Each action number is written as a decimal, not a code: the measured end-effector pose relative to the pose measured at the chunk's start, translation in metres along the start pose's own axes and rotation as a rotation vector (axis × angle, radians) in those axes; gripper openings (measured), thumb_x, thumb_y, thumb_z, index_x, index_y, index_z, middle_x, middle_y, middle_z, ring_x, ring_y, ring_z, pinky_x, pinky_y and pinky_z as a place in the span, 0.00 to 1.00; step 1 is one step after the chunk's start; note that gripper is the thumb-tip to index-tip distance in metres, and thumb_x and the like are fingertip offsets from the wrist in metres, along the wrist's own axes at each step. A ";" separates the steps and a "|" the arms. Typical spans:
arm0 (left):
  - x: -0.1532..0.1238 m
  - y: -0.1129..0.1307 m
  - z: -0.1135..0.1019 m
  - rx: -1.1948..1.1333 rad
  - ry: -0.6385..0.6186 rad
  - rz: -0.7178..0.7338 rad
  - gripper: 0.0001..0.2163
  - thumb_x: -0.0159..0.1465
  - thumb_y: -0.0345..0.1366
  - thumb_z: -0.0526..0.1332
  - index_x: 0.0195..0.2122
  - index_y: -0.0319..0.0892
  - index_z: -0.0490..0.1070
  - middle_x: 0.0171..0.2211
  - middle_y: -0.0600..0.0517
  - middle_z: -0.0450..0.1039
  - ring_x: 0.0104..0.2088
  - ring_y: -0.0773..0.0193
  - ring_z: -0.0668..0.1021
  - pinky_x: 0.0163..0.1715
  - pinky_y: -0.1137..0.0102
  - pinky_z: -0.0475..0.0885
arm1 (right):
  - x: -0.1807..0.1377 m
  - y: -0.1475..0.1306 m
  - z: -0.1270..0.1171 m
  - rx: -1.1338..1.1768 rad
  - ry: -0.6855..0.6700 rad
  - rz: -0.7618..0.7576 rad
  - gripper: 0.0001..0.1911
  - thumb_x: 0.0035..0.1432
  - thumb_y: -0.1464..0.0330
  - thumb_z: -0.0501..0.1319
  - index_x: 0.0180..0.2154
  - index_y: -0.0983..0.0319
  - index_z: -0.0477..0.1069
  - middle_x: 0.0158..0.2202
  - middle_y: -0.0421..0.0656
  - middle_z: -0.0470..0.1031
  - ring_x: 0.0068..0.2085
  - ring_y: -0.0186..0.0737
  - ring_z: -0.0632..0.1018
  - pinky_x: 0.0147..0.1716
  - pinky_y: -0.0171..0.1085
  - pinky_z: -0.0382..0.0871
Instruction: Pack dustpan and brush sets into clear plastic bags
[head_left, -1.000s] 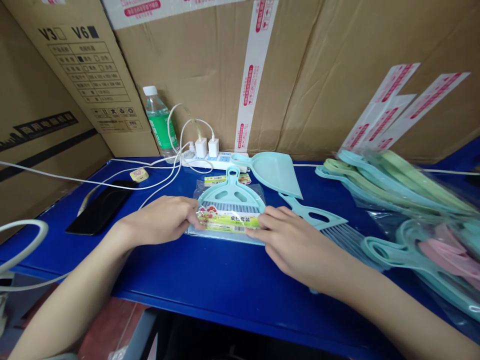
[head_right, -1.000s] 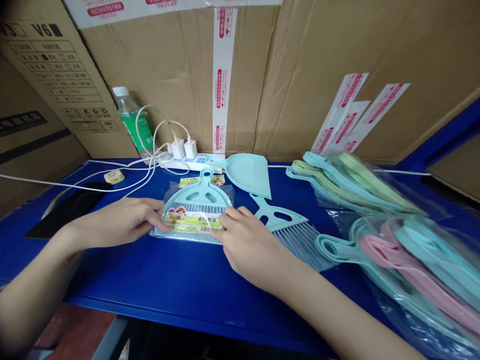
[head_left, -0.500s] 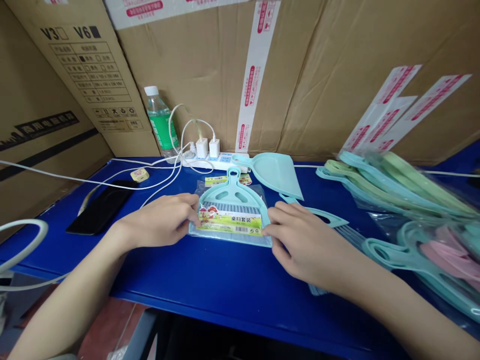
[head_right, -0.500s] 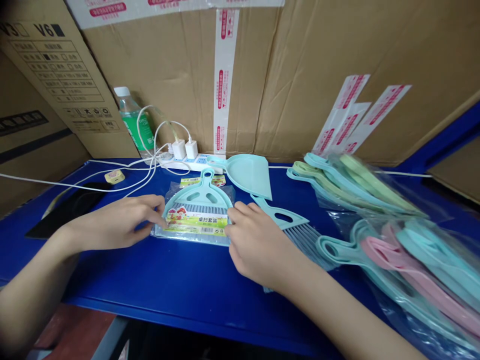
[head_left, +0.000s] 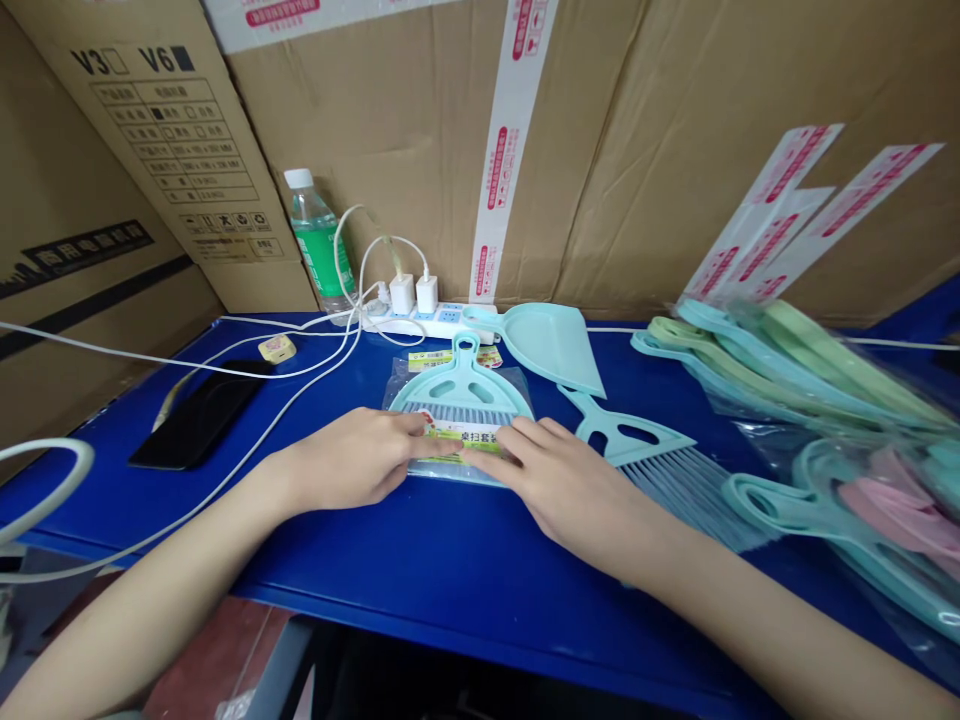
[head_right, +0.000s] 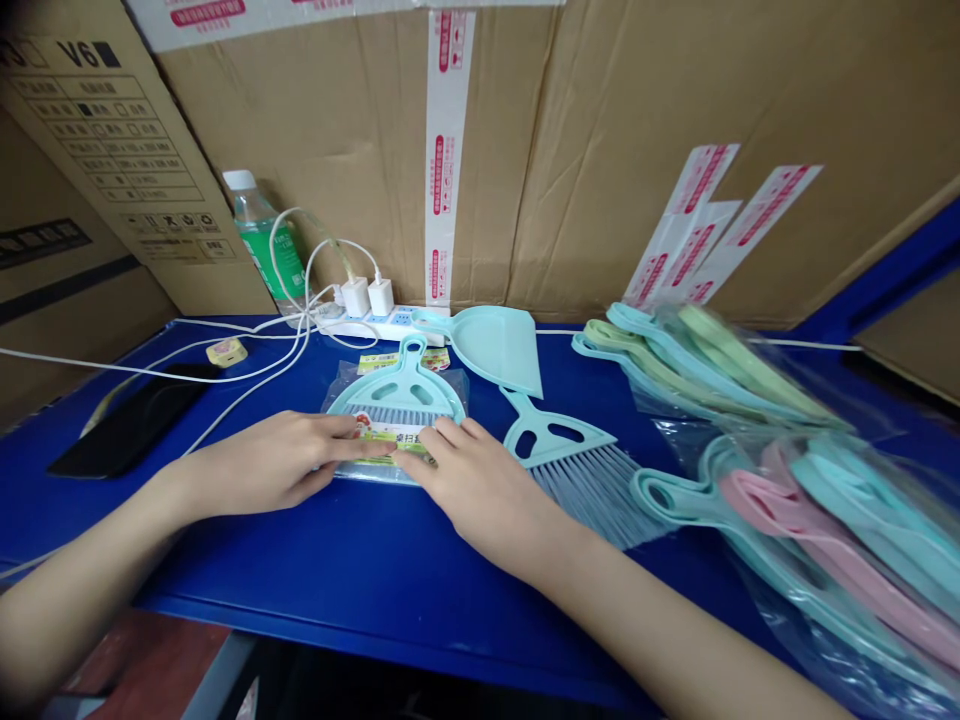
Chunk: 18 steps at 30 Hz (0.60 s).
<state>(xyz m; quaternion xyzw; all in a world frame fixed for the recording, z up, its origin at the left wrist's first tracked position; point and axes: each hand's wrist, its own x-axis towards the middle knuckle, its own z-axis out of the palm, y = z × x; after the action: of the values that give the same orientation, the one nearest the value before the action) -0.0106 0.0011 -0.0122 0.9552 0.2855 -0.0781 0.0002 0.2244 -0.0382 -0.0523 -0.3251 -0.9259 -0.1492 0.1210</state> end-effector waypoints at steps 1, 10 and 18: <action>0.000 0.000 0.000 -0.001 -0.002 -0.003 0.25 0.63 0.23 0.53 0.59 0.53 0.67 0.50 0.49 0.74 0.46 0.60 0.80 0.43 0.66 0.76 | 0.000 -0.001 0.000 0.019 -0.011 0.016 0.23 0.53 0.84 0.55 0.49 0.63 0.72 0.33 0.43 0.73 0.37 0.43 0.71 0.33 0.39 0.62; -0.005 -0.003 -0.011 0.004 -0.005 -0.054 0.21 0.61 0.24 0.55 0.50 0.53 0.75 0.42 0.52 0.79 0.40 0.59 0.81 0.39 0.67 0.75 | -0.001 0.002 -0.011 0.033 0.005 0.090 0.09 0.53 0.79 0.60 0.34 0.63 0.76 0.30 0.44 0.74 0.36 0.44 0.71 0.34 0.40 0.60; -0.012 -0.009 -0.019 -0.088 -0.029 -0.119 0.20 0.61 0.25 0.53 0.46 0.53 0.78 0.38 0.54 0.79 0.36 0.64 0.80 0.34 0.72 0.72 | -0.008 0.015 -0.021 0.047 -0.016 0.168 0.12 0.53 0.79 0.57 0.27 0.60 0.76 0.25 0.42 0.70 0.32 0.42 0.69 0.33 0.40 0.59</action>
<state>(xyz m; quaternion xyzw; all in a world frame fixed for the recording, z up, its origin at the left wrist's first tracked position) -0.0223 0.0028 0.0084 0.9344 0.3448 -0.0791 0.0419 0.2431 -0.0392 -0.0327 -0.4000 -0.8996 -0.1142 0.1333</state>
